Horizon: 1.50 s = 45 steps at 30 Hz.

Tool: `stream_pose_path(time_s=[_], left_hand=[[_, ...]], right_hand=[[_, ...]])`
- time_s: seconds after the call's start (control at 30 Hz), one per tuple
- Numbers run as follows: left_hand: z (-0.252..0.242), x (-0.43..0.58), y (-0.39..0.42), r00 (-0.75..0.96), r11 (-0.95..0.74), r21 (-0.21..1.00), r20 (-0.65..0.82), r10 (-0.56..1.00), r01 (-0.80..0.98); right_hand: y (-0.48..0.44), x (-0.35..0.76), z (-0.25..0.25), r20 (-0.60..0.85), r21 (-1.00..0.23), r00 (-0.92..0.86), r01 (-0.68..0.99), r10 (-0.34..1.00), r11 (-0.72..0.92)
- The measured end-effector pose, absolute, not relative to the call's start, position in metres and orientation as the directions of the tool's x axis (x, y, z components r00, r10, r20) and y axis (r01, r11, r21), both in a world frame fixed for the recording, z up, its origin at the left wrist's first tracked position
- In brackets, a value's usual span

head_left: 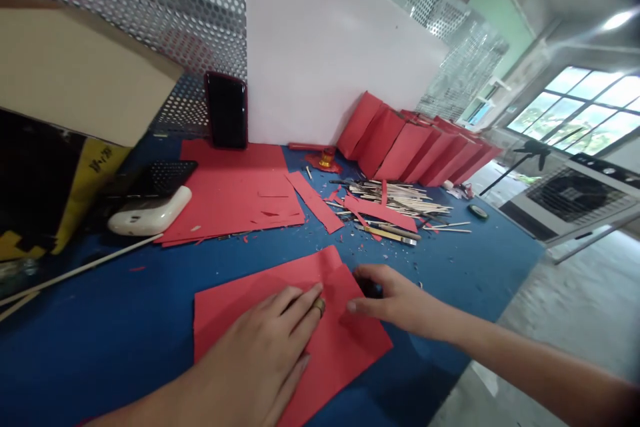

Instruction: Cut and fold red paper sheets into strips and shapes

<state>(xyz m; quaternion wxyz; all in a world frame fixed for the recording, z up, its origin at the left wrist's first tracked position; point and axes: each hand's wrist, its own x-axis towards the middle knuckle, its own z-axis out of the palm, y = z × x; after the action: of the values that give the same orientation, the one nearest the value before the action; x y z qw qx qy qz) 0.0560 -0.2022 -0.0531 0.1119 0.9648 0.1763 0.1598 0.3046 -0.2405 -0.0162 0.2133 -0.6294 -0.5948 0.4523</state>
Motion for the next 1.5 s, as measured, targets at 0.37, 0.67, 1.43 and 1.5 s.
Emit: stream_pose_path(time_s=[0.37, 0.67, 1.43, 1.5], left_hand=[[-0.053, 0.054, -0.204, 0.885, -0.918, 0.238, 0.275, 0.377, 0.317], [-0.059, 0.054, -0.203, 0.872, -0.914, 0.274, 0.31, 0.377, 0.298], [-0.029, 0.064, -0.172, 0.523, -0.586, 0.674, 0.332, 0.785, 0.45], [-0.024, 0.075, -0.157, 0.55, -0.408, 0.853, 0.18, 0.816, 0.326]], right_hand=[[-0.259, 0.284, 0.003, -0.439, -0.887, 0.105, 0.107, 0.892, -0.449], [-0.259, 0.286, 0.004, -0.482, -0.871, 0.177, 0.007, 0.858, -0.491], [-0.205, 0.32, -0.003, -0.031, -0.738, -0.464, 0.608, 0.885, 0.293], [-0.192, 0.318, 0.006, -0.037, -0.709, -0.536, 0.609, 0.844, 0.356]])
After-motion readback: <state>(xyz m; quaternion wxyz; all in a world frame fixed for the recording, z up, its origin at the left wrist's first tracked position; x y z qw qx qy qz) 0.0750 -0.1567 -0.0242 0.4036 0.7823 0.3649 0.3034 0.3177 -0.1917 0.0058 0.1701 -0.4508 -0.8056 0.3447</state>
